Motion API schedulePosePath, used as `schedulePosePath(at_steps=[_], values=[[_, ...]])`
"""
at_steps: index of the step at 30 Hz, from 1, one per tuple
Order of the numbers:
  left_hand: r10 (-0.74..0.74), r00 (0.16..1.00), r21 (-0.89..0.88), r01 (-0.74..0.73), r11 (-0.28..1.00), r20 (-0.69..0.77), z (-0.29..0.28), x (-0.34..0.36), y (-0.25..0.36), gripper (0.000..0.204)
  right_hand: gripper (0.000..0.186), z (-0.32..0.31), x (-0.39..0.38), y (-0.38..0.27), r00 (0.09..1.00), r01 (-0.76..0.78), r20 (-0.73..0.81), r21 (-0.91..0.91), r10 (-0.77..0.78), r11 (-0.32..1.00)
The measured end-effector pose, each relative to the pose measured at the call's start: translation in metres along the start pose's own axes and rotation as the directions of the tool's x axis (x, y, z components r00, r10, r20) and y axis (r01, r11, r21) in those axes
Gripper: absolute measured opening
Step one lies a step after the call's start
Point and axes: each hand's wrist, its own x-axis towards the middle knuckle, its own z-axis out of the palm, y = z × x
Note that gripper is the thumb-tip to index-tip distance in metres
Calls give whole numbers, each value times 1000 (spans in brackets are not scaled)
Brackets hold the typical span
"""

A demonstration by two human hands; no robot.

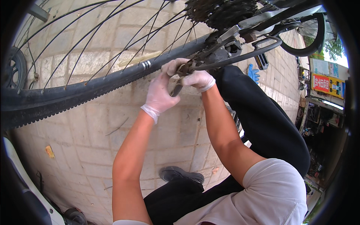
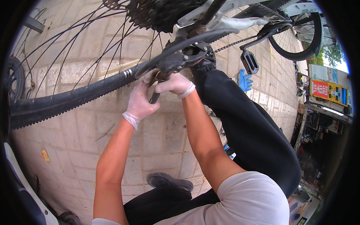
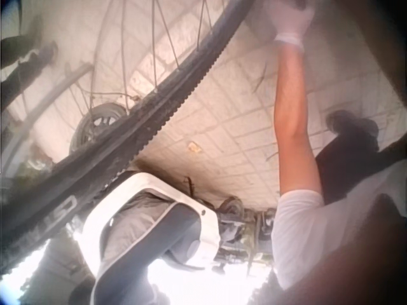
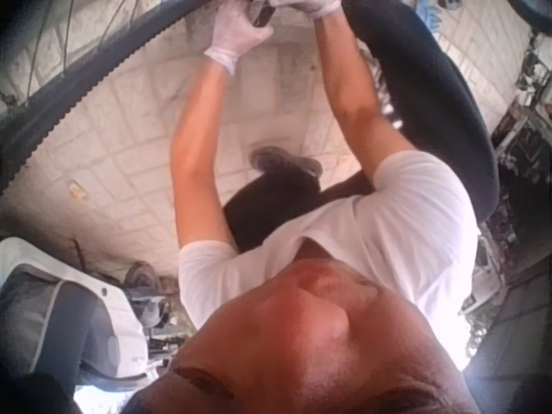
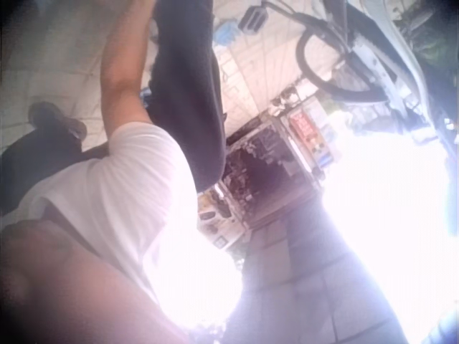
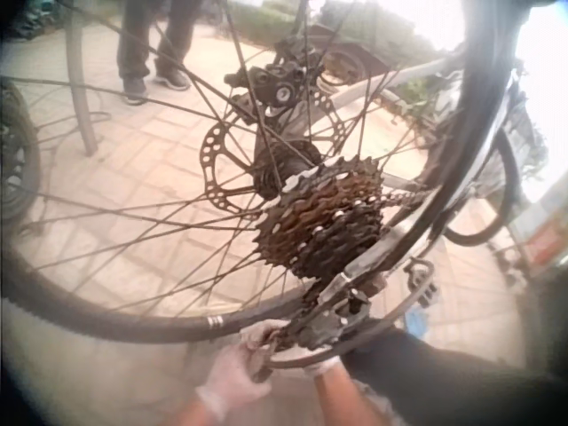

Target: The person adjusts the rear derailleur and chain on a bicycle using pliers and a screwdriver, then removes a wheel and uses a floor pump to inflate a tire on a tricycle. The person handles the bicycle chain, derailleur, wheel, and pump nozzle during the task.

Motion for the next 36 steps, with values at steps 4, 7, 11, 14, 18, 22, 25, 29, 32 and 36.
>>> schedulePosePath(at_steps=[4, 7, 11, 14, 18, 22, 25, 29, 32, 36], values=[[-57, 998, 7, 57, 998, -10, 3, -6, 5, 61, 11, 32, 5, 15, 878, 153, -461, 20, -126, 988], [-114, 989, -82, 106, 991, -96, 7, -8, 12, 65, 13, 44, 9, 17, 853, 225, -490, 34, -180, 974], [-176, 918, -14, 182, 983, -355, 30, -10, 30, 62, 13, 46, 9, 13, 830, 219, -525, -3, -188, 976], [-200, 899, -8, 214, 977, -390, 38, -9, 34, 60, 12, 49, 10, 12, 792, 208, -584, -16, -178, 978], [-164, 944, -48, 157, 986, -285, 26, -11, 22, 58, 14, 58, 13, 13, 726, 267, -649, -36, -226, 963], [-98, 979, -30, 94, 995, -179, 19, -14, 14, 61, 20, 65, 12, 15, 646, 292, -724, -61, -244, 954], [-118, 986, -36, 114, 993, -117, 15, -15, 10, 62, 23, 68, 13, 18, 594, 275, -758, -123, -269, 954], [-99, 990, -73, 92, 993, -97, 10, -13, 9, 60, 22, 70, 14, 19, 568, 277, -777, -131, -272, 952], [-101, 993, -73, 97, 993, -62, 9, -11, 9, 58, 20, 69, 14, 19, 550, 270, -790, -140, -272, 953], [-80, 996, -112, 76, 991, -34, 10, -5, 9, 56, 18, 65, 13, 20, 484, 254, -822, -198, -301, 947]])
